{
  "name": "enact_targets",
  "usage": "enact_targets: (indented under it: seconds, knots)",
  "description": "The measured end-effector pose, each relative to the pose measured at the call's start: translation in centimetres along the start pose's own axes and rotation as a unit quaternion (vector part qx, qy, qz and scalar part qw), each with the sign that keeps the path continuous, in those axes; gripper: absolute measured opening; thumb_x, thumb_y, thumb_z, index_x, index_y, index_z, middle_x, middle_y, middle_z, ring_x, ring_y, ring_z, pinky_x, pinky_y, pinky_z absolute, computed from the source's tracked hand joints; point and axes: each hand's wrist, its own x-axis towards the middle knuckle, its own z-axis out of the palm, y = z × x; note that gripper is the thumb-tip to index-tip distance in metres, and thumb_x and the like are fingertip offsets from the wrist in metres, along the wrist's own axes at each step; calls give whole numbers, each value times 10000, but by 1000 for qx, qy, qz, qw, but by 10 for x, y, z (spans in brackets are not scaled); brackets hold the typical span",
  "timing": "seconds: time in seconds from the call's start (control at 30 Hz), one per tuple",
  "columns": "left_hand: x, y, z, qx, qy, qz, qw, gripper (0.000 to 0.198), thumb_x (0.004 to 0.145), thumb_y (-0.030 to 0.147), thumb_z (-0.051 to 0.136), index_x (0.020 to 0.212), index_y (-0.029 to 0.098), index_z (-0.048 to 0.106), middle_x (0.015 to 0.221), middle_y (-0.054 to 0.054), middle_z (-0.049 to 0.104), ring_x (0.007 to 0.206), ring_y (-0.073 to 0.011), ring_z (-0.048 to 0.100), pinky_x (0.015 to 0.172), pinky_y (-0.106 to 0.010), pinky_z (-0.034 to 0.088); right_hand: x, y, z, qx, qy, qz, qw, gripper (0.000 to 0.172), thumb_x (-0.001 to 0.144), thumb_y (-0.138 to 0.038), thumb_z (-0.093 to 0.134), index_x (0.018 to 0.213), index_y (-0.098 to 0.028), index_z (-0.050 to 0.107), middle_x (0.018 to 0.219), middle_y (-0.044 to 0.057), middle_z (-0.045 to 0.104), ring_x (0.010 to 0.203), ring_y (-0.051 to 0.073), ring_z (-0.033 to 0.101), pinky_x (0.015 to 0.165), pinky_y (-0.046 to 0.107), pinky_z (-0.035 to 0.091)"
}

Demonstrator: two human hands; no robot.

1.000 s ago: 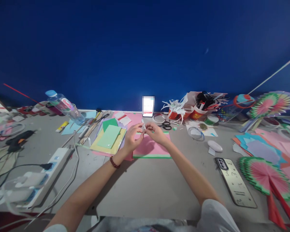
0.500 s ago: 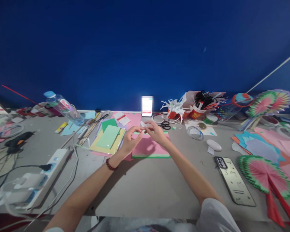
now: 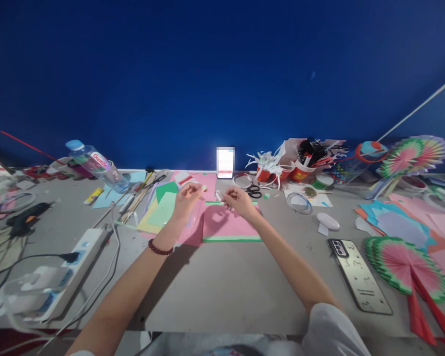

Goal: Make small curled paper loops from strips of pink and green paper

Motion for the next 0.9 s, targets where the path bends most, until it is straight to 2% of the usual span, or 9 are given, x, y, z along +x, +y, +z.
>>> enact_targets:
  seconds: [0.07,0.17,0.23,0.33,0.43,0.53,0.6,0.77,0.9]
  knots:
    - [2,-1,0,-16,5,-15,1000,270,657,295,776,663,179,532,702,23,559,594,-82,535,569,-220,452,-2,-5,1,63,-2,35,997,402,666,-511,754,782,-203,524,667,-11,655,520,120,590,513,259,508]
    - [3,-3,0,-47,1,-38,998,266,620,245,780,688,182,531,686,33,538,577,-78,503,542,-220,415,-6,-11,5,131,-8,77,988,422,641,-496,783,790,-204,517,640,-30,635,511,113,582,484,244,504]
    - [3,-3,-1,-47,-10,-52,998,233,639,242,765,798,185,604,715,25,556,600,-82,508,565,-228,413,-9,-14,7,160,-11,95,982,415,629,-468,800,768,-202,514,630,-35,627,513,104,574,471,225,492]
    - [2,-3,-2,-18,-23,-75,997,306,680,267,734,970,189,675,771,4,603,632,-87,518,614,-242,419,-11,-17,10,181,-17,112,977,406,612,-442,816,740,-196,519,629,-32,624,517,99,568,464,214,486]
    - [2,-2,-3,-4,-31,-79,996,242,678,275,717,897,174,697,755,-11,626,652,-102,549,629,-248,426,-12,-19,11,180,-20,115,977,403,599,-434,824,733,-192,532,617,-28,622,517,102,569,451,210,483]
    - [1,0,-1,-30,-31,-86,995,150,636,253,725,731,167,647,719,-11,626,708,-137,616,626,-243,432,-13,-19,13,172,-24,113,978,407,597,-439,828,730,-188,536,600,-29,620,510,101,562,428,199,472]
    - [1,0,0,-40,-17,-96,994,166,604,241,741,680,166,614,713,-7,624,742,-161,644,604,-234,423,-14,-18,14,164,-25,111,980,411,603,-448,825,729,-185,536,604,-26,626,513,102,565,418,196,472]
    - [1,-4,1,-30,15,-94,995,246,583,245,769,806,163,707,744,-23,672,687,-126,608,588,-224,420,-18,-17,19,138,-30,94,985,422,623,-477,810,740,-185,530,598,-19,631,492,112,569,398,214,494]
    - [-1,-6,3,-35,12,-103,994,202,578,253,778,748,152,735,717,-41,688,658,-122,594,591,-235,426,-24,-23,25,97,-29,62,993,398,664,-490,781,702,-179,537,582,-22,616,429,93,527,343,199,461]
